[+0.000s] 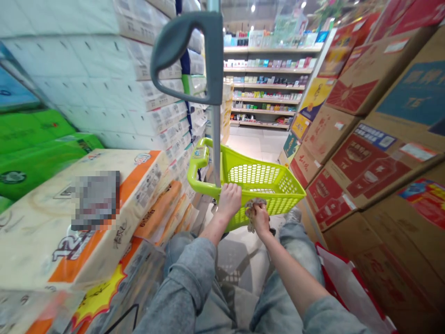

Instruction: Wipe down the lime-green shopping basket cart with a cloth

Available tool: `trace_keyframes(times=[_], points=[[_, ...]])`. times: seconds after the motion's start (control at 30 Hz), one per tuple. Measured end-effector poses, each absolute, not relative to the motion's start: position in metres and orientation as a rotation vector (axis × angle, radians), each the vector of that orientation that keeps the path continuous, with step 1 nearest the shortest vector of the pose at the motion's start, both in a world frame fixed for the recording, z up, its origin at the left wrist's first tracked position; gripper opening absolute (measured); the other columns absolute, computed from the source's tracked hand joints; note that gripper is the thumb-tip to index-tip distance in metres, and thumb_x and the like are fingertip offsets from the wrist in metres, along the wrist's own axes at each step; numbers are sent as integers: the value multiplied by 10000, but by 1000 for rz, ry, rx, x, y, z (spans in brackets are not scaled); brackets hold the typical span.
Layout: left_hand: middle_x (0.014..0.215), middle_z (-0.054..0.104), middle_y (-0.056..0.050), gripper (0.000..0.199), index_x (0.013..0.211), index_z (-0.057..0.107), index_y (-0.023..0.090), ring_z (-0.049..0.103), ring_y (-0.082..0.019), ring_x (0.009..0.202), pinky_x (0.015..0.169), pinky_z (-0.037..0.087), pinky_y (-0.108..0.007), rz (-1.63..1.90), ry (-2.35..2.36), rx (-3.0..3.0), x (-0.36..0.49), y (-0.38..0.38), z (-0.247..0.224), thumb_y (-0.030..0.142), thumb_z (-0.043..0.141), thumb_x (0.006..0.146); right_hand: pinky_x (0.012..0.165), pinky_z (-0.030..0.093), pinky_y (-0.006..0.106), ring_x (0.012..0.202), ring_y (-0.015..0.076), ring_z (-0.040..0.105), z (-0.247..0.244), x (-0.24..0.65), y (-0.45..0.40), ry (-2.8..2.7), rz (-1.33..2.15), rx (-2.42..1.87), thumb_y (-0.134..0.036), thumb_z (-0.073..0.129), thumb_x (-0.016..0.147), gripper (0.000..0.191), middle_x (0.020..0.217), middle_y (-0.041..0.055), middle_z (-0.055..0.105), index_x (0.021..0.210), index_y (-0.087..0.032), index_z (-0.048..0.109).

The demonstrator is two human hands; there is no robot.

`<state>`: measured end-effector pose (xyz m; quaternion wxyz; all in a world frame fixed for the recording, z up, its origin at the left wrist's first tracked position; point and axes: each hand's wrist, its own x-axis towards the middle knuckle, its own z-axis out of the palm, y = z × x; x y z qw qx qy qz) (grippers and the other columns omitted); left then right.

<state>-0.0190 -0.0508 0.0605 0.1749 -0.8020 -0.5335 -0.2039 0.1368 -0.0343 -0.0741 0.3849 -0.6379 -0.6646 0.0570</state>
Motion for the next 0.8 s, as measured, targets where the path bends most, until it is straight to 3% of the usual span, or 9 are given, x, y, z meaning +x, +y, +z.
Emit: trace_keyframes(times=[0.4,0.6,0.7,0.8], points=[[804,557,-89,122,828,546,139,498,-232,821,798,350,-377,-537,-1523,-2243,-20,-55,60,131,425,832,863,417,351,974,244,532,-95,116,-54,-1641,193,-1445,-286,358,853,361,1045,154,589,962,-135,668],[830,588,-101,146,858,561,136,532,-234,839,801,373,-379,-481,-1510,-2279,-24,-54,61,143,416,841,801,423,372,891,254,528,-95,107,-45,-1659,187,-1541,-277,343,834,368,1003,172,576,910,-129,671],[1019,615,-139,254,1040,565,114,537,-240,1005,876,370,-381,-469,-1412,-2312,-31,-58,62,149,393,856,779,420,364,872,248,534,-93,114,-39,-1783,156,-1549,-255,354,829,350,982,162,587,895,-143,679],[1301,510,-130,401,1259,464,131,391,-225,1260,1019,294,-384,-546,-1315,-2299,-43,-71,63,165,380,868,789,417,363,896,248,536,-91,122,-36,-1888,114,-1511,-236,379,822,326,994,157,595,905,-151,682]])
